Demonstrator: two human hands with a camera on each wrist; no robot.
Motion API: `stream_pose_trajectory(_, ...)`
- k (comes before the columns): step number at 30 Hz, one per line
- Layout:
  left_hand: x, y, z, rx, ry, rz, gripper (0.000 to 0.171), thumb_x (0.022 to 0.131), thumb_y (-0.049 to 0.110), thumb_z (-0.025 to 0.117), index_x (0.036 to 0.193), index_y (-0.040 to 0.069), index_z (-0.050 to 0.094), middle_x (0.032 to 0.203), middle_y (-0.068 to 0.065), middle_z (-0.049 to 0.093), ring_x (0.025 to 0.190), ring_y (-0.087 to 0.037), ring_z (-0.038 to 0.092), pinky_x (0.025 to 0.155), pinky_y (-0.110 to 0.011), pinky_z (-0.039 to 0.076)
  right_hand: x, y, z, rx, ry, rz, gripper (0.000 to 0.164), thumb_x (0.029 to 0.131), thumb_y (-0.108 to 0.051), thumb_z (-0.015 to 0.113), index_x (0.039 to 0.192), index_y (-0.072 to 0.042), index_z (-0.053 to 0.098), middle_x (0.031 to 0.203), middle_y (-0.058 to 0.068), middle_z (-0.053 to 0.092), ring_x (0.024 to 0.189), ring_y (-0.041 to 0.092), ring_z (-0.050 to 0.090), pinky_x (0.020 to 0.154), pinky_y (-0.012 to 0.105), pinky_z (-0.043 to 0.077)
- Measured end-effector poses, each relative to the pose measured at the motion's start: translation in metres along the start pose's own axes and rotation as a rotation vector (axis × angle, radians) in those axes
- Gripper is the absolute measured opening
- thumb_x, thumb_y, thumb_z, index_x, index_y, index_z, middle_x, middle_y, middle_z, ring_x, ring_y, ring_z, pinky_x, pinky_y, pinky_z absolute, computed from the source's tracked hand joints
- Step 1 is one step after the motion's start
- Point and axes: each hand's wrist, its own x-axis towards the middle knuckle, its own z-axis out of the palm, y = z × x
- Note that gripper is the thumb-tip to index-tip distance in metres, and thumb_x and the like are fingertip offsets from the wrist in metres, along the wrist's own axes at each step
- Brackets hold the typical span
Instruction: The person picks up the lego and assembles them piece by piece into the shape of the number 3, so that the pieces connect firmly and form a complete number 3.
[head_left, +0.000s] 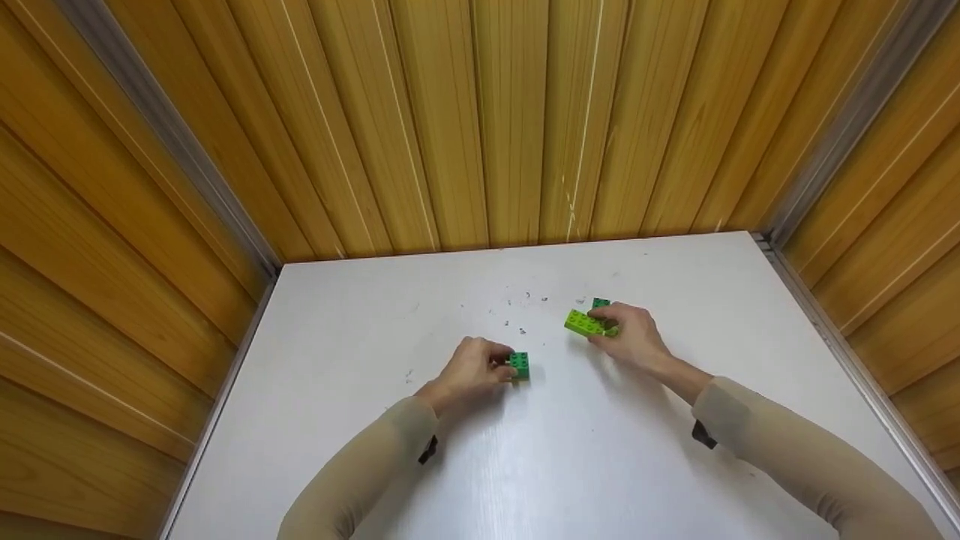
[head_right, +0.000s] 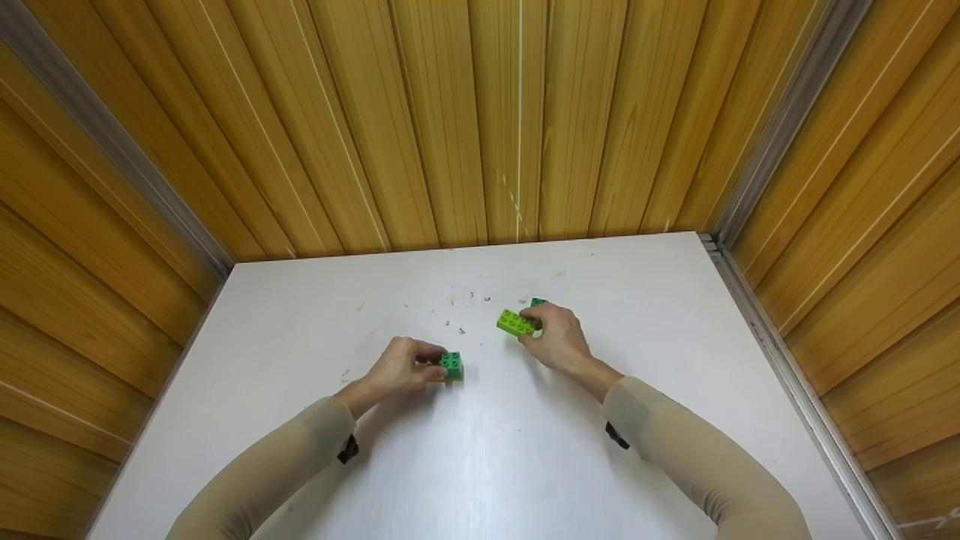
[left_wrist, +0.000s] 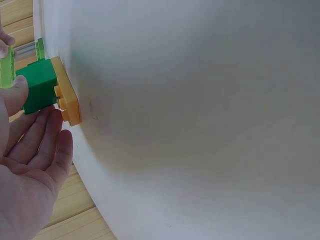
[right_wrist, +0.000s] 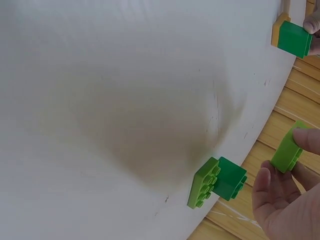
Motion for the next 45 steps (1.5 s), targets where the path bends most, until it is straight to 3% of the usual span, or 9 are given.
stream_pose_trajectory(14,-0.001,0.005,0.005,0.039,0.028,-0.001,0.035,0.105,0.015,0.078,0.138,0.003,0.079,0.125,-0.008,0.086,0.111,-0.017,0.079,0.104,-0.040,0.066,0.000,-0.015,0.007,0.001,-0.034,-0.007,0.043,0.097,-0.010,0.084,0.139,-0.001,0.077,0.131,0.021,0.079,0.120,0.040,0.076,0.105,0.058,0.061)
stream_pose_trajectory(27,-0.001,0.000,0.005,0.035,0.028,0.003,0.040,0.108,0.020,0.077,0.145,0.005,0.074,0.133,-0.010,0.083,0.119,-0.018,0.078,0.107,-0.038,0.066,-0.001,-0.020,0.012,-0.028,-0.043,-0.059,0.041,0.095,-0.009,0.086,0.135,-0.001,0.079,0.127,0.018,0.081,0.115,0.038,0.077,0.092,0.049,0.065)
stream_pose_trajectory(37,-0.003,0.002,0.005,0.035,0.044,0.024,0.031,0.108,0.013,0.074,0.137,0.004,0.078,0.131,-0.009,0.084,0.119,-0.018,0.079,0.105,-0.035,0.066,-0.005,-0.026,0.020,-0.029,-0.068,-0.078,0.040,0.095,-0.009,0.086,0.134,-0.003,0.080,0.127,0.016,0.082,0.113,0.035,0.078,0.088,0.042,0.063)
stream_pose_trajectory(45,-0.004,0.003,0.005,0.006,0.032,-0.041,0.039,0.108,0.016,0.075,0.145,0.003,0.074,0.140,-0.011,0.080,0.128,-0.022,0.077,0.111,-0.039,0.064,-0.006,-0.033,0.027,-0.024,-0.088,-0.109,0.039,0.094,-0.007,0.087,0.132,-0.004,0.081,0.123,0.015,0.083,0.112,0.034,0.079,0.086,0.038,0.063)
